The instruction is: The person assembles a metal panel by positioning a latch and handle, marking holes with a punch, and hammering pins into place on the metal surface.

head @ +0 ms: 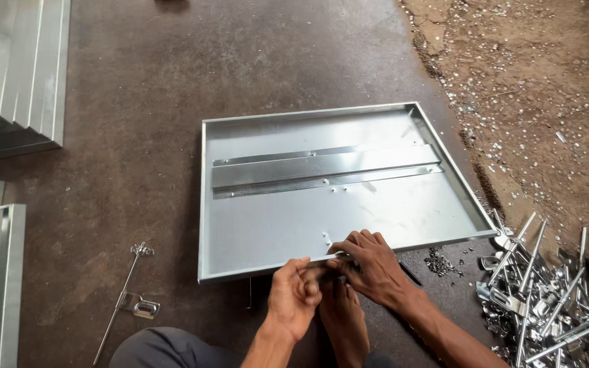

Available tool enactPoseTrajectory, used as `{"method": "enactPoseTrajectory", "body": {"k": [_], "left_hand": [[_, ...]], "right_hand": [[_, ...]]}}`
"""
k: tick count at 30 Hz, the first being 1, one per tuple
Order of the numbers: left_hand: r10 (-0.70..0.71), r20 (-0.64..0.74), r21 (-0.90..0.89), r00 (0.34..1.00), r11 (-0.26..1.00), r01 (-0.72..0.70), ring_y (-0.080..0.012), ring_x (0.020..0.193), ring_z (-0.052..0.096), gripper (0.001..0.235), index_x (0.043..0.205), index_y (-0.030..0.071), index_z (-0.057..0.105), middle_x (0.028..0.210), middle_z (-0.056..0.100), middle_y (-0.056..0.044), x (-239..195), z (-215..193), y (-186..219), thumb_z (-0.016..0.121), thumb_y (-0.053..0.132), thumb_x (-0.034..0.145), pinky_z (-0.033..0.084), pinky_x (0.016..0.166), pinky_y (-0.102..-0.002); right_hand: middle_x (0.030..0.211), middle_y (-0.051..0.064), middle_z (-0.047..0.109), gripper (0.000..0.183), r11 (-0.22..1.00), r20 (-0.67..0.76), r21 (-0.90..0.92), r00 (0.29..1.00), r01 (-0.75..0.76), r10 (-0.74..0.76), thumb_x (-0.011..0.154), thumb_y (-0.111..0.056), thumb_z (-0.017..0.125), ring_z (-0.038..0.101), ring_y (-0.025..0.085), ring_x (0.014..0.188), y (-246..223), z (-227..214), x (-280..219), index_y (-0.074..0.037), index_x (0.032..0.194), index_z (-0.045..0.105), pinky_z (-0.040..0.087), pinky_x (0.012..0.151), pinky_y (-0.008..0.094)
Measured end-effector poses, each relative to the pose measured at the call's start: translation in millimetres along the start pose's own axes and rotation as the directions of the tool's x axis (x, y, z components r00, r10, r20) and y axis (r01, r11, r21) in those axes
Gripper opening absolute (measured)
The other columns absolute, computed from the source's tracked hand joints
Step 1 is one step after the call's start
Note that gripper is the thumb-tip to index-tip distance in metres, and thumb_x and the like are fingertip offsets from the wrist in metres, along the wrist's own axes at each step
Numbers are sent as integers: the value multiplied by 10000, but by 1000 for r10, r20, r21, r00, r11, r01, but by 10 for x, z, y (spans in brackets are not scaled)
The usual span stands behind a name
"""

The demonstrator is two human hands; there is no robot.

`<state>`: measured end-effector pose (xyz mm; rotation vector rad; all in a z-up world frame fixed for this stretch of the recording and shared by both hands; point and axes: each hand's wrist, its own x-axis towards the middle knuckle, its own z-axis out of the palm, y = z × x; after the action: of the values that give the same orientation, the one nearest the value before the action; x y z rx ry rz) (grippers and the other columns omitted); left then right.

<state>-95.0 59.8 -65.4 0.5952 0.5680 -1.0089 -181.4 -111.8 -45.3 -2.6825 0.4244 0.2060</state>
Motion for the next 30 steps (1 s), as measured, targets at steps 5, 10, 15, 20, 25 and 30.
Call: {"method": "enactPoseTrajectory", "body": {"k": [5,10,15,20,25,30], "left_hand": [[727,97,988,679,14,-156,-232,571,657,376,1134,88,813,742,783,-183,-398,-117,929,668,344,899,490,528,-345],[737,166,981,655,-188,-38,-426,1028,660,967,1234,-176,589,1111,658,-346,193,-325,1763,835,621,745,535,821,-502],[503,-179,983,845,124,135,-382,899,741,945,1054,-194,687,986,711,-344,355,-351,1683,853,635,633,594,720,-468],[568,26,999,822,8,-37,-310,666,748,692,894,-90,765,764,756,-228,144,-286,1527,928,450,493,602,618,-433],[645,90,996,759,-78,-52,-272,651,736,703,865,-87,712,743,733,-226,39,-383,1412,946,505,566,613,616,-403],[646,-4,993,763,-85,77,-314,666,743,707,906,-82,694,748,714,-219,78,-365,1448,933,525,634,634,600,-448]], "right_hand": [[901,31,681,599,989,2,103,995,-103,103,888,-539,630,566,163,835,-35,71,8,-188,1370,578,442,875,368],[1252,141,622,519,980,-546,-89,814,179,-198,1013,-463,538,540,270,1179,257,394,-493,-95,1378,569,412,1027,431],[1307,43,559,727,733,96,-394,769,-554,632,857,-652,701,505,210,1254,1088,999,-1575,-174,1376,523,416,1079,357],[860,46,759,626,846,-206,126,820,-519,534,729,-606,766,780,155,735,1629,1658,-2481,-187,1188,696,645,670,278],[664,38,640,423,830,-115,433,892,-352,438,856,-459,659,607,145,565,1342,1230,-2267,-103,1082,696,490,536,311],[497,40,492,337,598,158,705,907,-381,391,995,-331,559,387,147,434,722,697,-1542,-18,936,668,304,433,374]]}}
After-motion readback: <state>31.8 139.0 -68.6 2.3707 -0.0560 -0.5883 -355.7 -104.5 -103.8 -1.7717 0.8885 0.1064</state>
